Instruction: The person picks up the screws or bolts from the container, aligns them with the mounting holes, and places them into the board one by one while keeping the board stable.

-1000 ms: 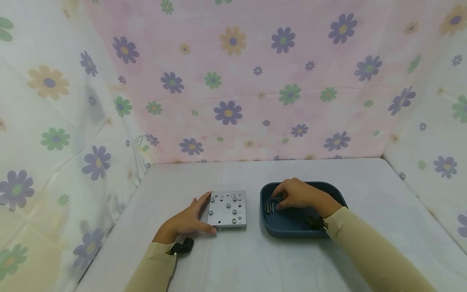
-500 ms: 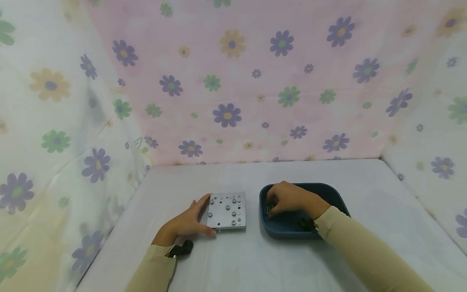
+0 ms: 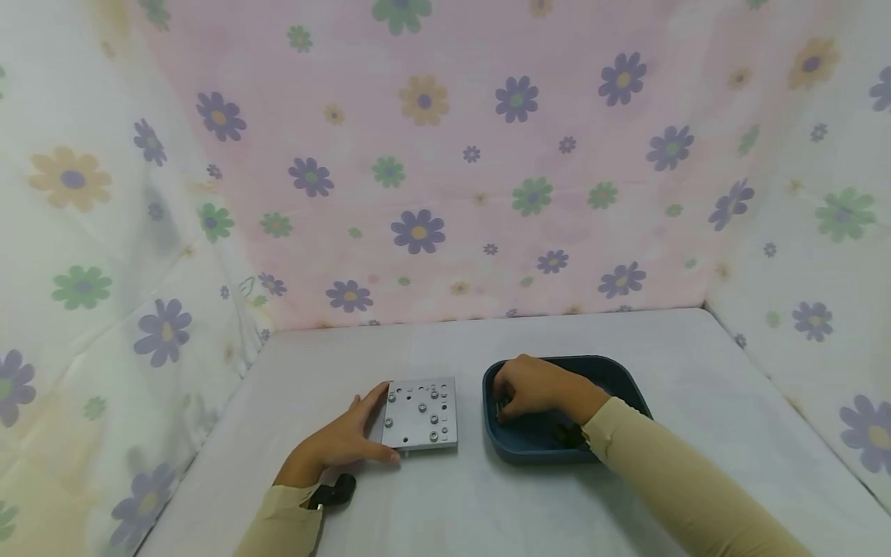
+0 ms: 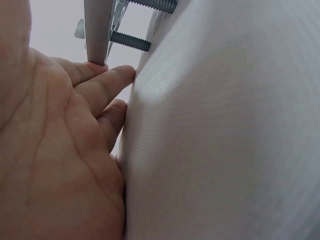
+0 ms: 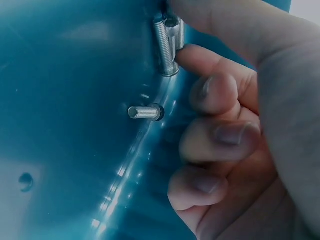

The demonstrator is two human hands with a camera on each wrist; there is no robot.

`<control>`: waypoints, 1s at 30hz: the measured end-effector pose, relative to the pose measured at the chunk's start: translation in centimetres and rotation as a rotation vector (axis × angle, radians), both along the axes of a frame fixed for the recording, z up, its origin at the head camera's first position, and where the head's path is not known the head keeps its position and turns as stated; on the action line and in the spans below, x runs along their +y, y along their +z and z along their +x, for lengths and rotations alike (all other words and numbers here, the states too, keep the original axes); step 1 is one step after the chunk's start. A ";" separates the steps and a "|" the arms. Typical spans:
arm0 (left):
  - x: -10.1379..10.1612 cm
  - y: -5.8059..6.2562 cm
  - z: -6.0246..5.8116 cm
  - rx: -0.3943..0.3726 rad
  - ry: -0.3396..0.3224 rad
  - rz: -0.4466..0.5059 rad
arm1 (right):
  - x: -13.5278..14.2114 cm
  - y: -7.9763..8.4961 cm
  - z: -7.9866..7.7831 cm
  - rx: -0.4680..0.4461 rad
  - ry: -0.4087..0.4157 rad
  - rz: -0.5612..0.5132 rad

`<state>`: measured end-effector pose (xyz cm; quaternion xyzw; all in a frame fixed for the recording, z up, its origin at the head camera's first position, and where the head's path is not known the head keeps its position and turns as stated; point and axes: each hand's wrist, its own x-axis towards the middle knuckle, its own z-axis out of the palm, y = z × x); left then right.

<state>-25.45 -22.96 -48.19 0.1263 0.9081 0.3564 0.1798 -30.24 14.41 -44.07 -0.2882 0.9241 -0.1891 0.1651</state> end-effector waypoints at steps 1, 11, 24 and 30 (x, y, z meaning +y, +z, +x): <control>0.0 0.0 0.0 -0.001 -0.002 0.001 | 0.0 0.0 0.0 -0.004 -0.005 0.002; 0.1 -0.1 0.0 0.003 0.005 -0.006 | 0.2 -0.2 -0.1 0.017 -0.004 -0.016; 0.1 0.0 0.1 0.009 0.000 0.003 | 0.5 -0.8 -0.7 0.049 0.016 -0.081; 0.2 0.1 0.1 0.011 0.005 -0.005 | 0.4 -0.5 -0.4 0.011 -0.010 -0.081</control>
